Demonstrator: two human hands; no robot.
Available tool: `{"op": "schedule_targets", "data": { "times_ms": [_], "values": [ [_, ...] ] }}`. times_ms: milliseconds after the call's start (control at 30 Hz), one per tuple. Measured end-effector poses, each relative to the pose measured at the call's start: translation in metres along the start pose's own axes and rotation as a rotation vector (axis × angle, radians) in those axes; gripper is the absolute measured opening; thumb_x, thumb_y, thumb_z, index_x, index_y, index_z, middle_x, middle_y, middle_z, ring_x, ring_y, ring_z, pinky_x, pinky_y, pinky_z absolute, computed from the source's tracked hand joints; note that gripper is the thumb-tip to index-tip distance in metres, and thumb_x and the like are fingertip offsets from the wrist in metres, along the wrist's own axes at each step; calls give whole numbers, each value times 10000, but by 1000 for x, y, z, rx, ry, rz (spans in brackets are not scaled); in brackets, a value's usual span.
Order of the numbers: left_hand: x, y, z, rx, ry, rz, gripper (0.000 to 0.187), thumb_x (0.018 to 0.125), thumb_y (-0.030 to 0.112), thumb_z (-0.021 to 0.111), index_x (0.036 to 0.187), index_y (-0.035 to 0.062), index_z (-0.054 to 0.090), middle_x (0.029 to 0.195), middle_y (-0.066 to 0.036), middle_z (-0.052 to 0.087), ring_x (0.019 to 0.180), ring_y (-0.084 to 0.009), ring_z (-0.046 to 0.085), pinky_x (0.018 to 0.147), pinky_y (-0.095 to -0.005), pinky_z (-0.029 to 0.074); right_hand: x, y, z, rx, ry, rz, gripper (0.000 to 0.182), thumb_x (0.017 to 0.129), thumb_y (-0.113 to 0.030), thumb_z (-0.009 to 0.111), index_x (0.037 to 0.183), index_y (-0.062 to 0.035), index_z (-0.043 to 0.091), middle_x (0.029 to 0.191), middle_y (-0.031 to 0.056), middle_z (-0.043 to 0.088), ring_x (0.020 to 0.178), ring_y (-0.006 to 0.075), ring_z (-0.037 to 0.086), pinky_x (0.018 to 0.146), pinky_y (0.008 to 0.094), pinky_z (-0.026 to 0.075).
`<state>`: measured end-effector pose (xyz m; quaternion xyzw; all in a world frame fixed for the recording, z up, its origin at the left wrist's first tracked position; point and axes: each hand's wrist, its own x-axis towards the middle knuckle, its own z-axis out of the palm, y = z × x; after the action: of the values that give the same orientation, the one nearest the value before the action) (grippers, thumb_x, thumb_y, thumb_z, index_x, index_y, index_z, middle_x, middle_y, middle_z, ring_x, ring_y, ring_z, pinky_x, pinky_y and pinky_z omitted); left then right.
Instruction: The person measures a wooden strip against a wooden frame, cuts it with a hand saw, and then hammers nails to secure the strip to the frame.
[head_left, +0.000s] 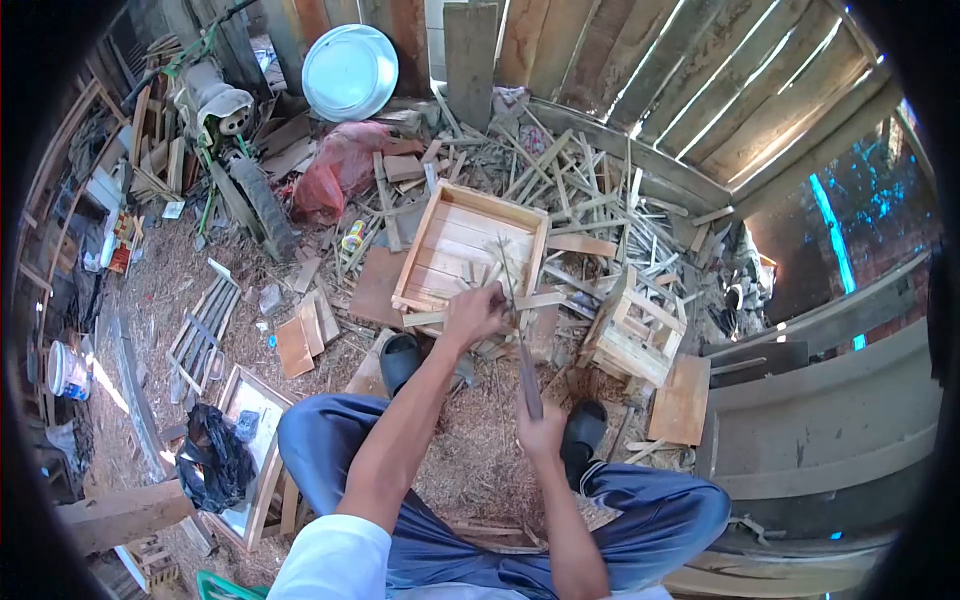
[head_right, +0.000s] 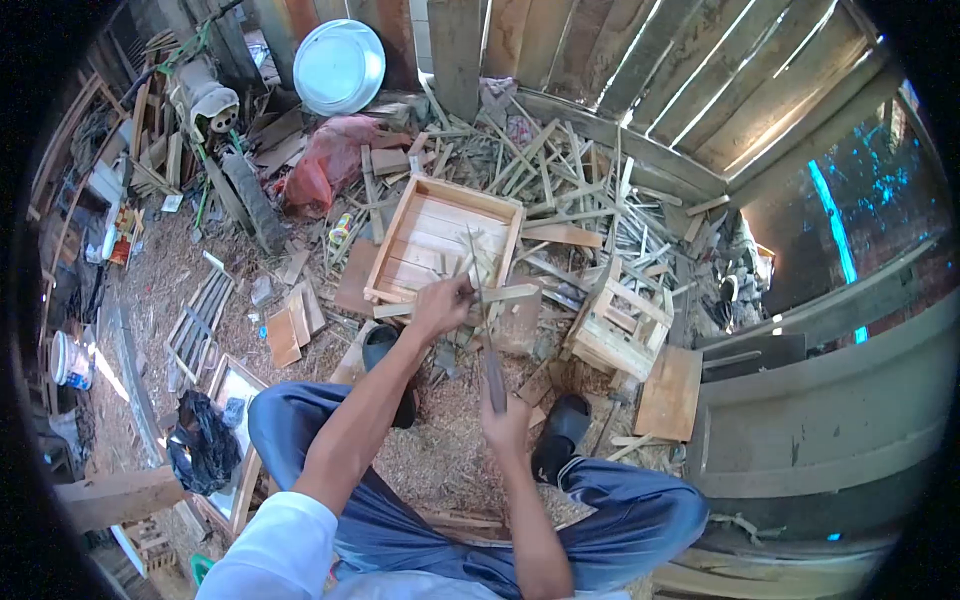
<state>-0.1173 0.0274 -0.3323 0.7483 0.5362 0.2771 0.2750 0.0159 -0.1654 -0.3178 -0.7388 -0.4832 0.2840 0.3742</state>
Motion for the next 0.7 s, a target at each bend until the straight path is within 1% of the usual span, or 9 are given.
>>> {"op": "schedule_targets", "data": {
  "times_ms": [133,167,233,333,367,467,600,667,700],
  "values": [
    [5,4,-3,86,-110,-67,215,825,208,602,976,58,627,907,-205,687,870,-389,653,738,-497,505,18,-10,5,7,-48,18,433,918,-334,630,681,28,650,510,192,535,455,290,589,498,435,433],
    [1,2,3,135,-89,-18,255,844,198,581,1044,42,592,1037,-214,656,963,-377,630,766,-478,507,2,-13,4,35,77,-67,467,902,-289,671,588,25,530,457,113,419,409,155,476,446,381,363],
    [-4,-3,14,209,81,77,373,899,181,524,1220,-2,478,1339,-220,501,1229,-354,496,939,-444,458,-11,-1,7,25,68,-93,460,903,-280,671,588,26,533,456,96,410,419,135,467,446,380,363],
    [1,-3,15,308,235,148,370,915,199,522,1227,2,491,1365,-226,466,1268,-367,449,1081,-525,328,-9,6,-3,44,8,-45,443,902,-264,669,590,25,542,451,76,408,433,115,469,446,378,366],
    [1,-7,23,320,293,71,403,928,230,522,1267,15,481,1395,-227,435,1334,-369,374,1142,-608,160,-7,4,-8,66,-48,4,433,902,-256,667,593,24,548,449,74,414,437,116,479,446,376,369],
    [9,-9,23,493,342,99,448,936,263,516,1303,10,468,1443,-234,394,1402,-364,303,1152,-637,107,-4,4,-11,11,-44,2,426,902,-248,663,591,23,554,449,66,421,441,105,479,442,362,368],
    [18,0,23,296,404,-179,493,945,290,482,1330,-18,461,1520,-241,314,1472,-363,186,1179,-587,68,-14,4,-6,58,-3,-13,423,905,-225,665,583,24,547,453,56,428,444,90,472,430,346,361],
    [18,2,22,329,361,-201,516,939,268,469,1357,-35,441,1547,-236,279,1479,-365,167,1184,-573,67,-27,-8,-17,57,-30,162,407,897,-204,676,590,34,555,459,48,442,453,85,470,441,342,371],
    [19,3,23,390,368,-186,538,928,254,468,1377,-38,423,1552,-233,273,1479,-367,168,1182,-577,73,-38,-3,-25,51,-35,43,359,892,-191,682,638,42,579,476,49,463,460,93,480,458,342,388]
  ]
}}
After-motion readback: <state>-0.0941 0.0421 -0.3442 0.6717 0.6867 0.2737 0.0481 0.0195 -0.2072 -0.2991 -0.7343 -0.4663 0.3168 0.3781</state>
